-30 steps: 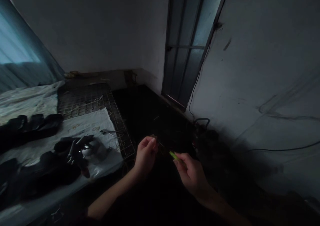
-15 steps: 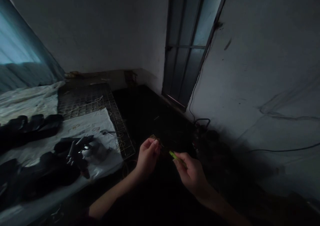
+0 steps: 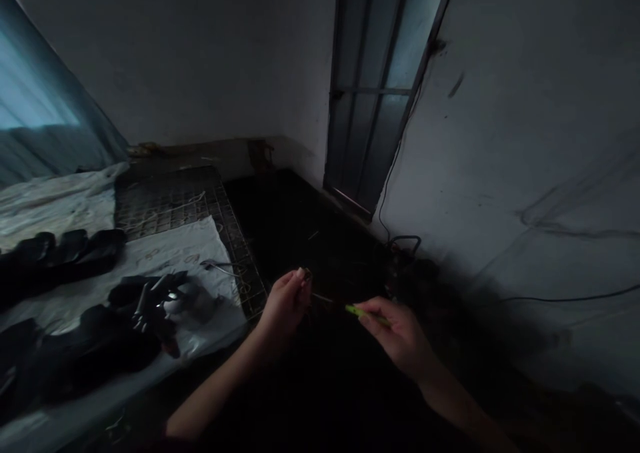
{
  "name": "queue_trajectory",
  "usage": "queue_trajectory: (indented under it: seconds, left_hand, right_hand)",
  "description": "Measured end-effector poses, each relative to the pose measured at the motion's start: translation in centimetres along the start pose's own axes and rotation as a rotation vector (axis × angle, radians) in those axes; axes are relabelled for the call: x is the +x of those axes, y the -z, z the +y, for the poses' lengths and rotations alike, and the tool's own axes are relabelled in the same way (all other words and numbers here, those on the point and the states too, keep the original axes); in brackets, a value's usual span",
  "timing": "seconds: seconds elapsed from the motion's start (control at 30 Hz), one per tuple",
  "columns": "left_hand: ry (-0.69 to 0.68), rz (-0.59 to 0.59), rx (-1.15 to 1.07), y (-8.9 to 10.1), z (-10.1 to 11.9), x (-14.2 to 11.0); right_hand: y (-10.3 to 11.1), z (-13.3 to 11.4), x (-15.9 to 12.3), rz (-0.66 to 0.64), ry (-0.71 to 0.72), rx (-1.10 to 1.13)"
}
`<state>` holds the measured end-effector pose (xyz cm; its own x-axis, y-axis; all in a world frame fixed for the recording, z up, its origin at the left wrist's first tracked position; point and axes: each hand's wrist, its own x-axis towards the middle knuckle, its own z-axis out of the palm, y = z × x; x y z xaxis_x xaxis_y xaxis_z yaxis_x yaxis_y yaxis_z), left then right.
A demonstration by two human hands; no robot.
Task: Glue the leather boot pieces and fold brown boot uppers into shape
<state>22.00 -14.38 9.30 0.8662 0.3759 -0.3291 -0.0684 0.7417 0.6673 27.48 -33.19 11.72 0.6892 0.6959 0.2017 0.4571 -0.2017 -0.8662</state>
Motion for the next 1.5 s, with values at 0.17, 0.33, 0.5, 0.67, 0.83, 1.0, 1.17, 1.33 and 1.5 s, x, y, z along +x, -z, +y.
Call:
queue_trajectory:
  seconds: [0.17, 0.33, 0.5, 0.67, 0.83, 1.0, 1.17, 1.33, 1.5]
  left_hand:
    - [0.137, -0.049, -0.245, -0.3, -0.2, -0.1]
    - [0.181, -0.036, -0.306, -0.5, -0.6, -0.1]
    - [0.146, -0.019, -0.288, -0.4, -0.9, -0.1]
    - [0.073, 0.013, -0.222, -0.4, -1.2, -0.4]
    - [-0.099, 0.097, -0.045, -0.4, -1.5, -0.9]
    - [-0.198, 0.091, 0.172, -0.5, -1.5, -1.3]
    - [-0.134, 0.108, 0.215, -0.5, -0.9, -1.5]
    - [-0.033, 0.061, 0.165, 0.0, 0.0, -1.0]
    - [0.086, -0.026, 0.044, 0.1, 0.3, -0.7]
  right_hand:
    - [-0.6, -0.3, 0.0, 0.150, 0.204, -0.156]
    - [-1.0, -1.0, 0.5, 0.166, 0.324, -0.279]
    - [-1.2, -1.1, 0.5, 0.157, 0.360, -0.359]
    - [-1.4, -1.2, 0.4, 0.171, 0.414, -0.443]
    - [-1.7, -1.9, 0.2, 0.194, 0.424, -0.557]
    - [-1.3, -2.4, 0.0, 0.122, 0.297, -0.459]
    - [-0.1, -1.9, 0.4, -0.013, 0.033, -0.131]
    - [0.4, -1.4, 0.0, -0.118, -0.077, 0.042]
    - [0.6, -1.4, -0.2, 0.061, 0.109, -0.104]
